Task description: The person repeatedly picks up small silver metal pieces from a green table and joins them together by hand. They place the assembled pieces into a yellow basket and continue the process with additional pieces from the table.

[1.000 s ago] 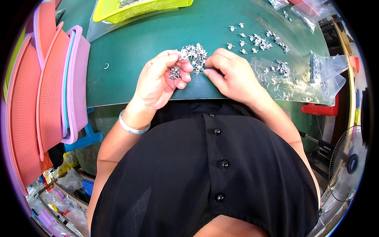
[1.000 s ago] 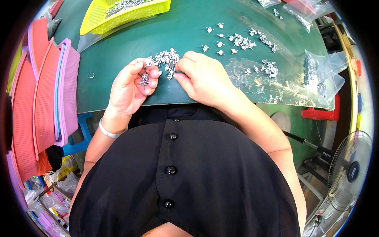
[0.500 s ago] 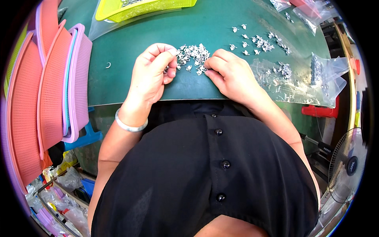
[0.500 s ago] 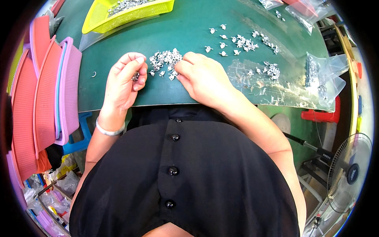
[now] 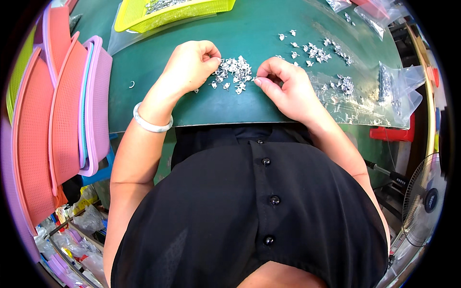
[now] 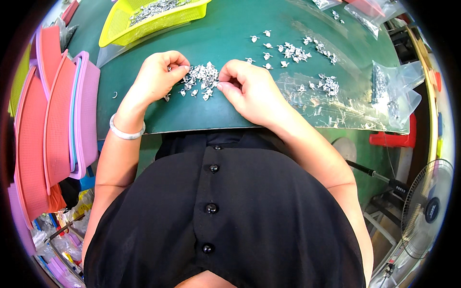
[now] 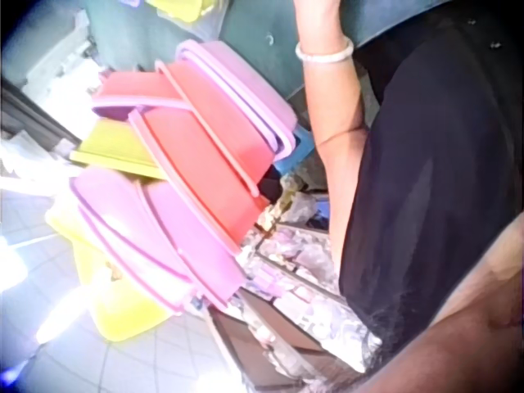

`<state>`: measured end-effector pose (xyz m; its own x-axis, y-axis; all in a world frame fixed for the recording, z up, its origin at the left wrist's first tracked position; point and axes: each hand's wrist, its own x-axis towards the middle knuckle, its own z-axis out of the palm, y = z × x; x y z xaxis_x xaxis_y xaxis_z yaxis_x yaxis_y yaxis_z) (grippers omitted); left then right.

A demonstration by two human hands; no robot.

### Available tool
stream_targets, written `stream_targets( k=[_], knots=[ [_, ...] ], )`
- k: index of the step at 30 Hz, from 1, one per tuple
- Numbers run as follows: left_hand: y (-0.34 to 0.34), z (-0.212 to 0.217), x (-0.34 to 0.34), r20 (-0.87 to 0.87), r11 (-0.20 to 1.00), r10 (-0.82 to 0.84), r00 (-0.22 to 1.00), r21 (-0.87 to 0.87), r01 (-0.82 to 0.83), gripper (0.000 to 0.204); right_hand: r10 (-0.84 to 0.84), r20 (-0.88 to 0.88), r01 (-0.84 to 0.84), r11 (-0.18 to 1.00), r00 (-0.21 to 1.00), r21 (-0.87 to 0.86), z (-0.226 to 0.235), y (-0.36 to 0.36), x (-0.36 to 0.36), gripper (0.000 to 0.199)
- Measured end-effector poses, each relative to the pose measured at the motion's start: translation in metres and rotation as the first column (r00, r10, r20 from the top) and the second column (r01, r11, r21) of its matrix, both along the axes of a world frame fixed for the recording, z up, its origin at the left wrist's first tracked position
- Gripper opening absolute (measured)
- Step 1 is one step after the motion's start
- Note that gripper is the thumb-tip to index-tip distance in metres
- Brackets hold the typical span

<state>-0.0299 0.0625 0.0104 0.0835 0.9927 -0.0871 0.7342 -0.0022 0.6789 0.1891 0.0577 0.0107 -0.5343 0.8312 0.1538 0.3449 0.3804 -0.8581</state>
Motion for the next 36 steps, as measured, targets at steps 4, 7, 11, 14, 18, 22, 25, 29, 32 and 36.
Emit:
stream_targets(
  k=[4, 7, 11, 14, 18, 22, 25, 29, 32, 36],
  knots=[
    [0.003, -0.007, -0.007, 0.416, 0.994, 0.101, 0.904, -0.076, -0.076, 0.007, -0.048, -0.213, -0.028, 0.941, 0.976, -0.338, -0.007, 0.007, 0.004, 0.01],
    [-0.002, 0.0, -0.01, 0.813, 0.939, 0.284, 0.508, -0.343, 0.025, 0.005, -0.106, -0.327, -0.064, 0.88, 0.939, -0.47, 0.001, 0.007, 0.002, 0.013],
    [-0.017, -0.006, 0.001, 0.934, 0.909, 0.325, 0.149, -0.351, 0.223, 0.01, -0.108, -0.322, -0.055, 0.888, 0.94, -0.457, 0.003, 0.006, 0.001, 0.015],
    [-0.028, -0.002, 0.015, 0.934, 0.899, 0.299, 0.194, -0.344, 0.271, 0.014, -0.088, -0.33, -0.052, 0.918, 0.94, -0.394, 0.002, 0.004, 0.0, 0.015],
    [-0.039, 0.007, 0.039, 0.859, 0.9, 0.299, 0.416, -0.399, 0.177, 0.01, -0.07, -0.361, -0.046, 0.952, 0.93, -0.303, -0.002, 0.0, -0.002, 0.014],
    [-0.039, 0.003, 0.044, 0.849, 0.909, 0.309, 0.428, -0.396, 0.129, 0.009, -0.054, -0.349, -0.043, 0.964, 0.936, -0.264, -0.001, 0.0, -0.002, 0.013],
    [-0.04, 0.006, 0.045, 0.839, 0.908, 0.329, 0.433, -0.407, 0.098, 0.008, -0.052, -0.339, -0.07, 0.939, 0.939, -0.337, 0.004, 0.001, 0.001, 0.013],
    [-0.039, 0.007, 0.045, 0.842, 0.908, 0.337, 0.42, -0.409, 0.09, 0.007, -0.064, -0.238, -0.02, 0.941, 0.969, -0.337, 0.004, 0.003, 0.006, 0.015],
    [-0.04, 0.006, 0.045, 0.846, 0.91, 0.335, 0.416, -0.404, 0.09, 0.007, -0.038, -0.201, -0.04, 0.928, 0.979, -0.371, 0.005, 0.003, 0.007, 0.016],
    [-0.041, 0.006, 0.047, 0.847, 0.914, 0.331, 0.415, -0.397, 0.081, 0.006, -0.014, -0.178, -0.052, 0.932, 0.984, -0.36, 0.006, 0.002, 0.006, 0.013]
  ],
)
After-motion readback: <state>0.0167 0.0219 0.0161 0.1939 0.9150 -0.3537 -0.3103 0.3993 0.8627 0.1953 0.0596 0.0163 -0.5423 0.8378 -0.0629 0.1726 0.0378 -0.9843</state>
